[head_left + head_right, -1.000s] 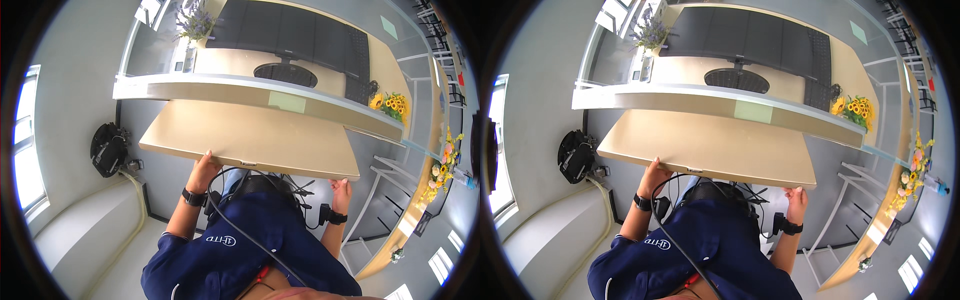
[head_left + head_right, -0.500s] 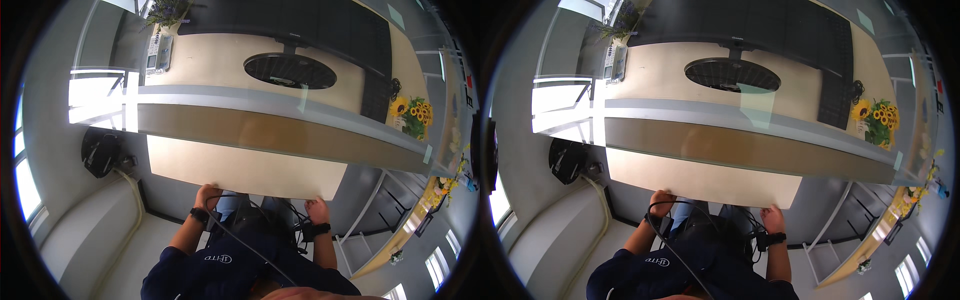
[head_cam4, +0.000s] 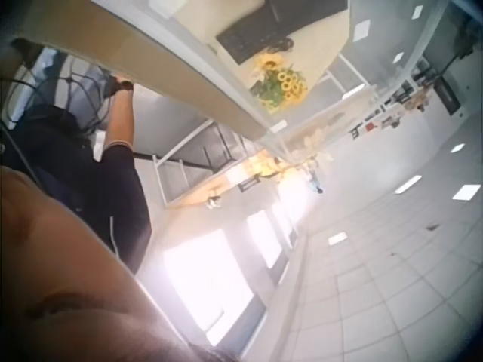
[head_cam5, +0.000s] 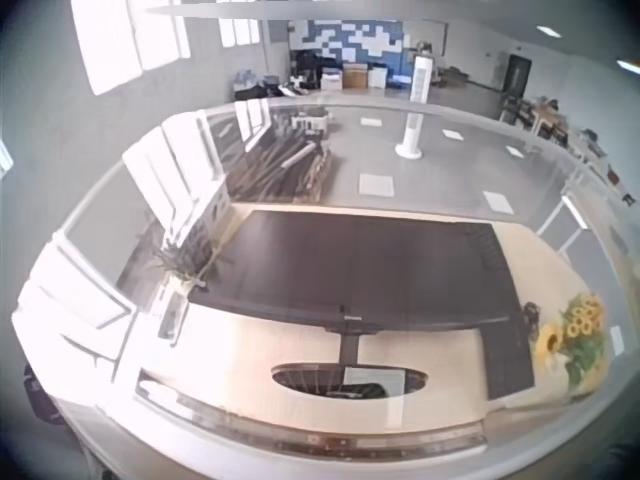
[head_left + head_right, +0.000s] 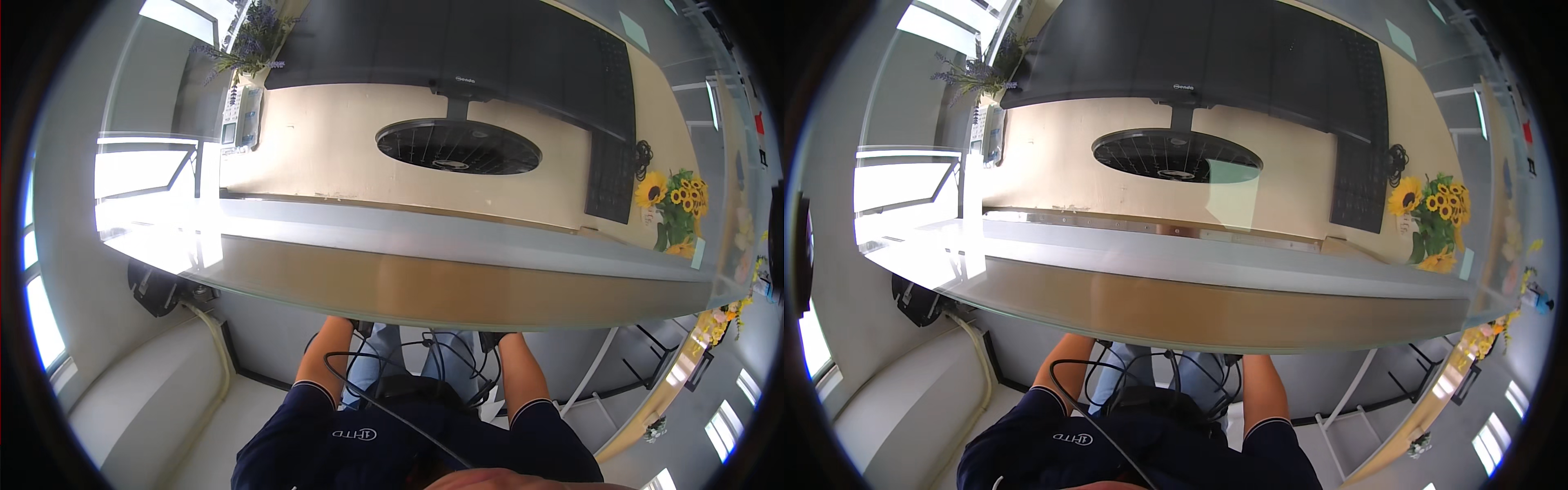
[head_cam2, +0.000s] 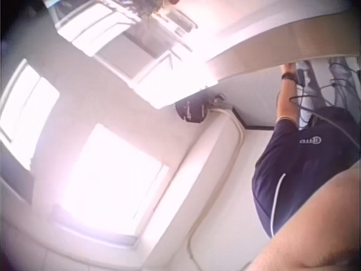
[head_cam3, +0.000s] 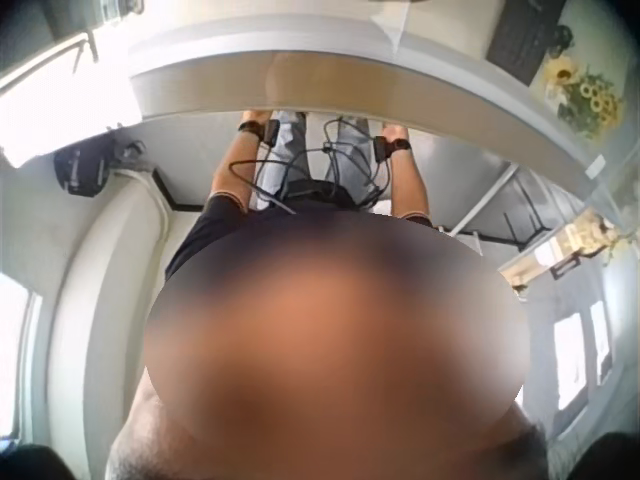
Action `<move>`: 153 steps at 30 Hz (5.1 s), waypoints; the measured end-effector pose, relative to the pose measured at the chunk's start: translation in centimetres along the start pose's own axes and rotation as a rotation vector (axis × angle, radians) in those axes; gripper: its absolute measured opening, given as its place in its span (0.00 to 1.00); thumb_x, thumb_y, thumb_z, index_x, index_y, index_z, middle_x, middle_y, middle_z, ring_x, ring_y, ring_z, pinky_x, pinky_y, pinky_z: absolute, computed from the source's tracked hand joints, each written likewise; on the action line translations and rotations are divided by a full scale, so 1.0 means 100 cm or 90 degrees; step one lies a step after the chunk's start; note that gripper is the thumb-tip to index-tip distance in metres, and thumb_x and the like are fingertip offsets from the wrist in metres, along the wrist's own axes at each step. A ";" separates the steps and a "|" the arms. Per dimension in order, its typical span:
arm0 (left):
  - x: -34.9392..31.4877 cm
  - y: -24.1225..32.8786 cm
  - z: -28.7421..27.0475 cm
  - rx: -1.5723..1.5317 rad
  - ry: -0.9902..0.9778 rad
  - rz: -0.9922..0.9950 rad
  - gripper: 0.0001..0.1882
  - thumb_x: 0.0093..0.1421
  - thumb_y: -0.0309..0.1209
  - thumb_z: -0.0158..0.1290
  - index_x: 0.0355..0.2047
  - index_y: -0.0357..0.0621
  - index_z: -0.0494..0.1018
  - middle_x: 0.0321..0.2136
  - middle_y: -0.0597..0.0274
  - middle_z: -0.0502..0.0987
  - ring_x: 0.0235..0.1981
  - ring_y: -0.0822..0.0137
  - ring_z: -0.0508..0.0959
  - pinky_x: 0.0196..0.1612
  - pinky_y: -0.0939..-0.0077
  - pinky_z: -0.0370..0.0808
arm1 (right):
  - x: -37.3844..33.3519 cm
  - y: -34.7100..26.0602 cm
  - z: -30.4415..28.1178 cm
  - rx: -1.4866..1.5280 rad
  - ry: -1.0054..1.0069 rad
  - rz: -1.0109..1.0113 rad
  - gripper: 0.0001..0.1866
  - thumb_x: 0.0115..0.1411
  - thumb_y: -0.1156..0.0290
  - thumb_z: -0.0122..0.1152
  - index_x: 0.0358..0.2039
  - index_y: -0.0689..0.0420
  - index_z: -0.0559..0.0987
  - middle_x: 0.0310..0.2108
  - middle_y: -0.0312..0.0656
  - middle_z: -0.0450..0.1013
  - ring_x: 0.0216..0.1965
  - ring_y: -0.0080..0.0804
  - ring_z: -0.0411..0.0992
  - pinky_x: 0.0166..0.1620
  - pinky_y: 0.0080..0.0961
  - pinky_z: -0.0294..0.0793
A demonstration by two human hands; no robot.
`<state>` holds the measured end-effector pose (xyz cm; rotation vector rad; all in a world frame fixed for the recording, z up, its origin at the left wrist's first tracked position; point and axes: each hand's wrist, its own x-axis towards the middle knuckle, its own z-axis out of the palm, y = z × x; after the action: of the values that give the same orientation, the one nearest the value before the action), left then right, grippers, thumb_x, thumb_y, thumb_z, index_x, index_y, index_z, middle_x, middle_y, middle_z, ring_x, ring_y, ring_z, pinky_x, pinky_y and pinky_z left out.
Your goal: The recorder places a computer monitor, keyboard, and artificial plants on a glass-top reception desk.
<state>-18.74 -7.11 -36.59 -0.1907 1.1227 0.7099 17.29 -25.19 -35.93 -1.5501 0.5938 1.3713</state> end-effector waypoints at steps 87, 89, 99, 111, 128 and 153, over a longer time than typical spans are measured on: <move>-0.123 0.212 0.182 0.375 -0.210 0.494 0.18 0.57 0.40 0.42 0.41 0.39 0.65 0.36 0.61 0.69 0.37 0.68 0.69 0.39 0.75 0.68 | -0.172 -0.180 0.189 -0.080 -0.125 -0.535 0.14 0.54 0.63 0.51 0.37 0.59 0.69 0.32 0.37 0.70 0.30 0.24 0.68 0.36 0.19 0.66; -0.126 0.217 0.217 0.460 -0.331 0.498 0.18 0.57 0.40 0.41 0.41 0.39 0.64 0.36 0.62 0.69 0.38 0.69 0.69 0.39 0.76 0.68 | -0.185 -0.204 0.196 -0.120 -0.094 -0.566 0.14 0.54 0.63 0.52 0.36 0.58 0.69 0.31 0.37 0.70 0.31 0.25 0.68 0.36 0.19 0.67; -0.078 0.226 0.347 0.497 -0.217 0.156 0.22 0.56 0.39 0.42 0.49 0.41 0.58 0.43 0.63 0.67 0.42 0.69 0.66 0.40 0.77 0.64 | -0.177 -0.296 0.242 0.028 -0.077 -0.437 0.25 0.54 0.57 0.50 0.46 0.63 0.62 0.45 0.46 0.62 0.46 0.36 0.61 0.48 0.26 0.62; -0.023 0.209 0.399 0.147 -0.339 0.099 0.20 0.55 0.40 0.43 0.45 0.42 0.61 0.45 0.57 0.66 0.48 0.59 0.63 0.51 0.60 0.58 | -0.117 -0.339 0.272 0.346 -0.294 -0.288 0.14 0.53 0.61 0.52 0.35 0.56 0.69 0.38 0.38 0.68 0.41 0.31 0.65 0.48 0.28 0.61; -0.024 0.208 0.413 0.056 -0.315 0.135 0.22 0.50 0.33 0.44 0.42 0.29 0.60 0.43 0.48 0.66 0.46 0.55 0.64 0.52 0.63 0.57 | -0.106 -0.342 0.284 0.432 -0.339 -0.263 0.16 0.45 0.75 0.49 0.36 0.65 0.68 0.39 0.47 0.67 0.43 0.39 0.65 0.48 0.34 0.63; -0.151 0.161 0.261 0.300 0.078 0.029 0.21 0.47 0.38 0.50 0.38 0.35 0.67 0.28 0.56 0.71 0.34 0.62 0.72 0.36 0.71 0.70 | -0.207 -0.192 0.161 0.395 -0.391 -0.224 0.18 0.49 0.71 0.49 0.43 0.56 0.68 0.44 0.40 0.66 0.46 0.34 0.63 0.50 0.34 0.61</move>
<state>-12.46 11.42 -8.57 0.1941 1.3837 0.4599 20.40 -7.47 -8.85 -0.6443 0.2939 1.1545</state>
